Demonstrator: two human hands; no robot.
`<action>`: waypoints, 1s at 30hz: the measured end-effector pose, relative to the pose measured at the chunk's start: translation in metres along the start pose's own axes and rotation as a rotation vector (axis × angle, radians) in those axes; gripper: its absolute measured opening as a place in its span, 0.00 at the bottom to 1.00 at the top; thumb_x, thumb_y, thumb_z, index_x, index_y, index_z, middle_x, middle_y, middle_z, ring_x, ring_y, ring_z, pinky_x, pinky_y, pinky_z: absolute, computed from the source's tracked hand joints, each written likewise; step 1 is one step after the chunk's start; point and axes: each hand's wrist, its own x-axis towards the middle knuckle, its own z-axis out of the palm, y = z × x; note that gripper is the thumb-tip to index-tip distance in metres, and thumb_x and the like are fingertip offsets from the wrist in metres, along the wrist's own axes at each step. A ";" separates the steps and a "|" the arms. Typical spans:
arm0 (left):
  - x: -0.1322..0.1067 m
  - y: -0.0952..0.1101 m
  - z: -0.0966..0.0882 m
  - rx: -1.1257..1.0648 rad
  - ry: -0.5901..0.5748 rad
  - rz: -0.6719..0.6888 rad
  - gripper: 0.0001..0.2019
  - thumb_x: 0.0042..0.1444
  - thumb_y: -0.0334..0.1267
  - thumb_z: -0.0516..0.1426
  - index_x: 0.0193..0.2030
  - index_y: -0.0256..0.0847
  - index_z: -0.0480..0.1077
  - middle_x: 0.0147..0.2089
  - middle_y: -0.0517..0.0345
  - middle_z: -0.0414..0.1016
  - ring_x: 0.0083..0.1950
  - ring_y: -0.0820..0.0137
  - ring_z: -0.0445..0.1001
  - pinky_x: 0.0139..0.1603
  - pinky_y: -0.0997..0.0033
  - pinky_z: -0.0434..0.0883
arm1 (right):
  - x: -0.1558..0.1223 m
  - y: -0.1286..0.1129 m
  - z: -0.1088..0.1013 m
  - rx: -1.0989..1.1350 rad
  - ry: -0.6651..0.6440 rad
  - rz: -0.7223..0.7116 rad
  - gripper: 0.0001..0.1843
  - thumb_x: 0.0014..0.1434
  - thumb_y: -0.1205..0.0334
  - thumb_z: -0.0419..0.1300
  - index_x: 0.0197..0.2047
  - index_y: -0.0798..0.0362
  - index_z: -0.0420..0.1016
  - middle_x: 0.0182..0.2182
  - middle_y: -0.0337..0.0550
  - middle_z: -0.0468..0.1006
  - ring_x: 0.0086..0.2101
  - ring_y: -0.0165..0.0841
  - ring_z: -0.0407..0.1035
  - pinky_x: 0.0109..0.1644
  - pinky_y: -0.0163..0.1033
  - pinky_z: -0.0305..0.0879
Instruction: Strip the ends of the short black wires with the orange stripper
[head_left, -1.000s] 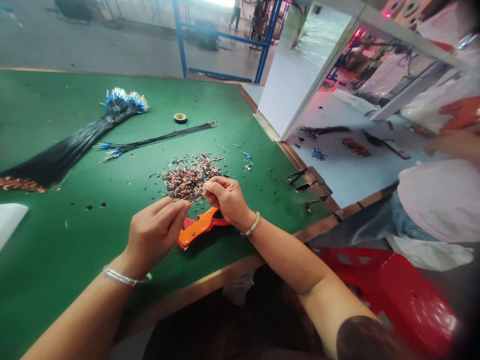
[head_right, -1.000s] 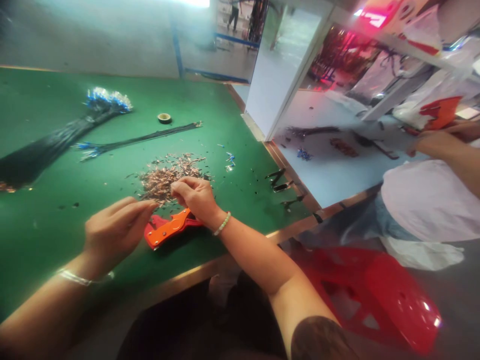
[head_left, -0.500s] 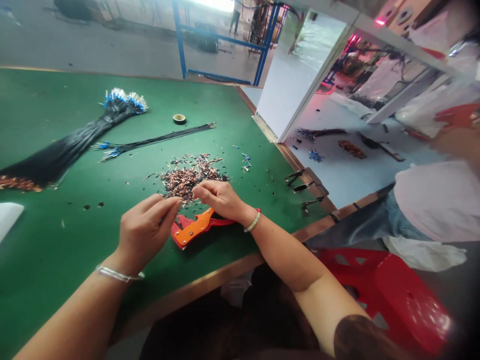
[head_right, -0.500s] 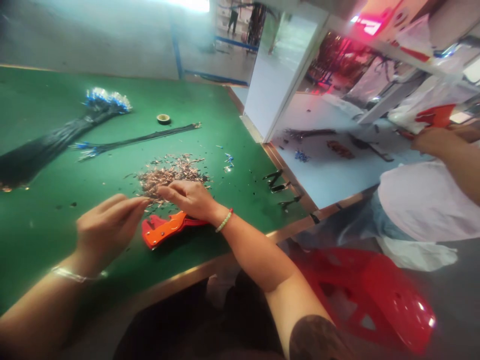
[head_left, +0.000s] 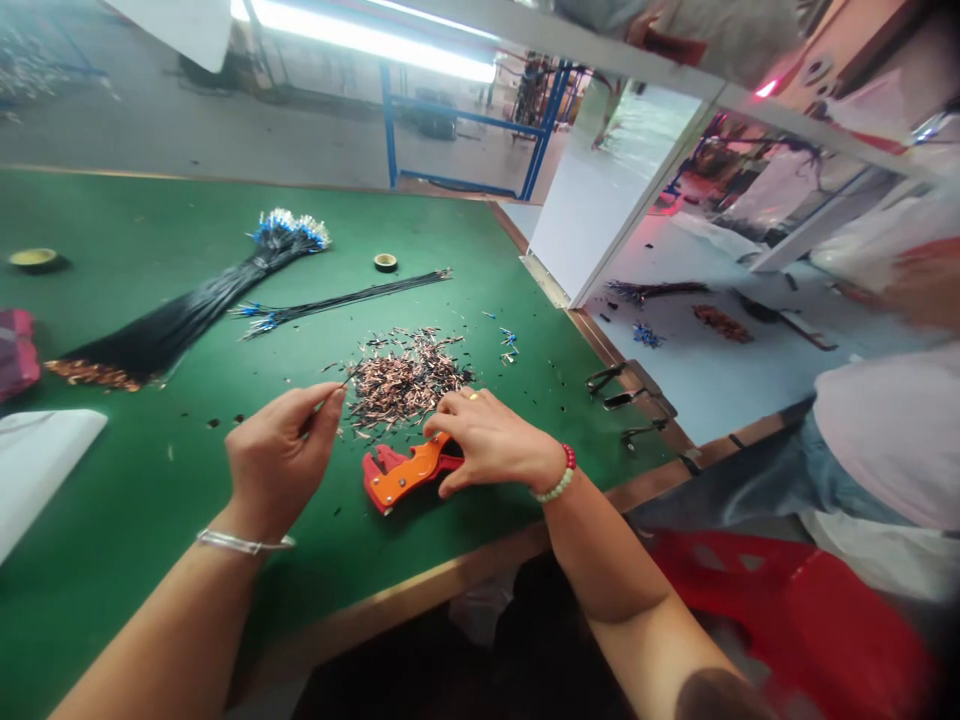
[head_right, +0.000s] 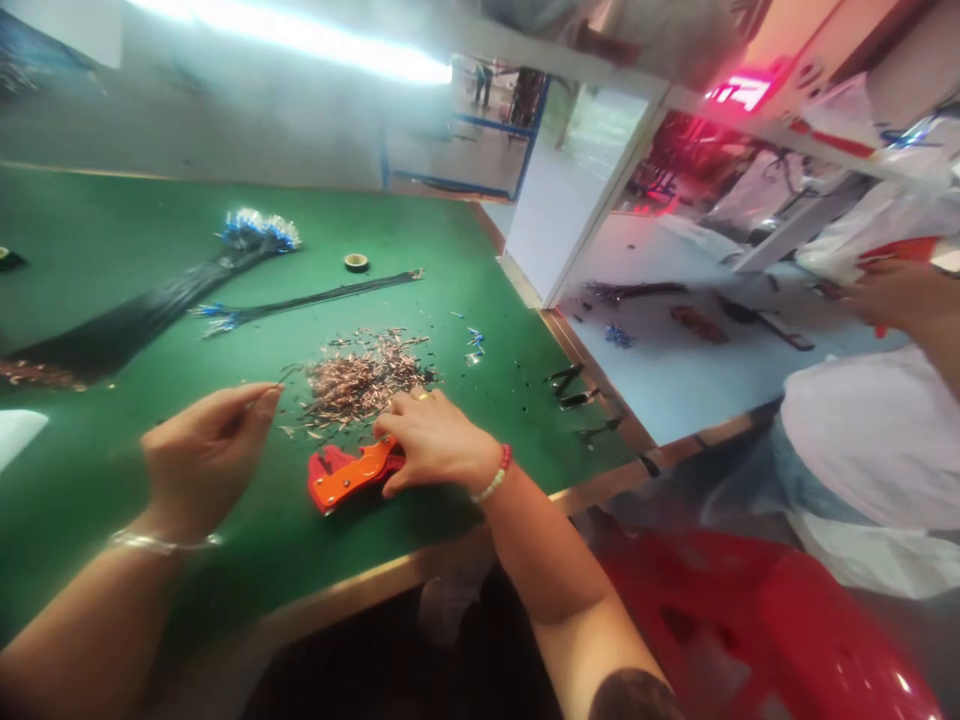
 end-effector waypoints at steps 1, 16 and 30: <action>0.000 -0.001 0.000 0.000 -0.010 -0.011 0.07 0.61 0.39 0.59 0.42 0.41 0.77 0.29 0.62 0.75 0.28 0.76 0.70 0.32 0.77 0.65 | -0.002 -0.004 0.002 -0.058 -0.021 0.013 0.28 0.46 0.47 0.74 0.46 0.52 0.74 0.45 0.48 0.72 0.45 0.42 0.64 0.50 0.46 0.58; 0.003 0.004 -0.003 0.012 0.039 -0.006 0.06 0.60 0.35 0.60 0.42 0.37 0.77 0.29 0.61 0.71 0.27 0.79 0.64 0.32 0.79 0.62 | 0.002 0.014 -0.012 1.216 0.149 -0.033 0.22 0.57 0.56 0.58 0.53 0.57 0.71 0.46 0.51 0.75 0.42 0.35 0.70 0.47 0.43 0.69; 0.006 0.015 -0.010 -0.098 0.138 0.106 0.09 0.55 0.29 0.63 0.44 0.41 0.78 0.32 0.62 0.71 0.31 0.79 0.67 0.33 0.79 0.65 | 0.014 0.003 0.015 1.764 -0.097 -0.006 0.27 0.58 0.56 0.66 0.58 0.57 0.69 0.41 0.48 0.76 0.41 0.37 0.74 0.49 0.49 0.73</action>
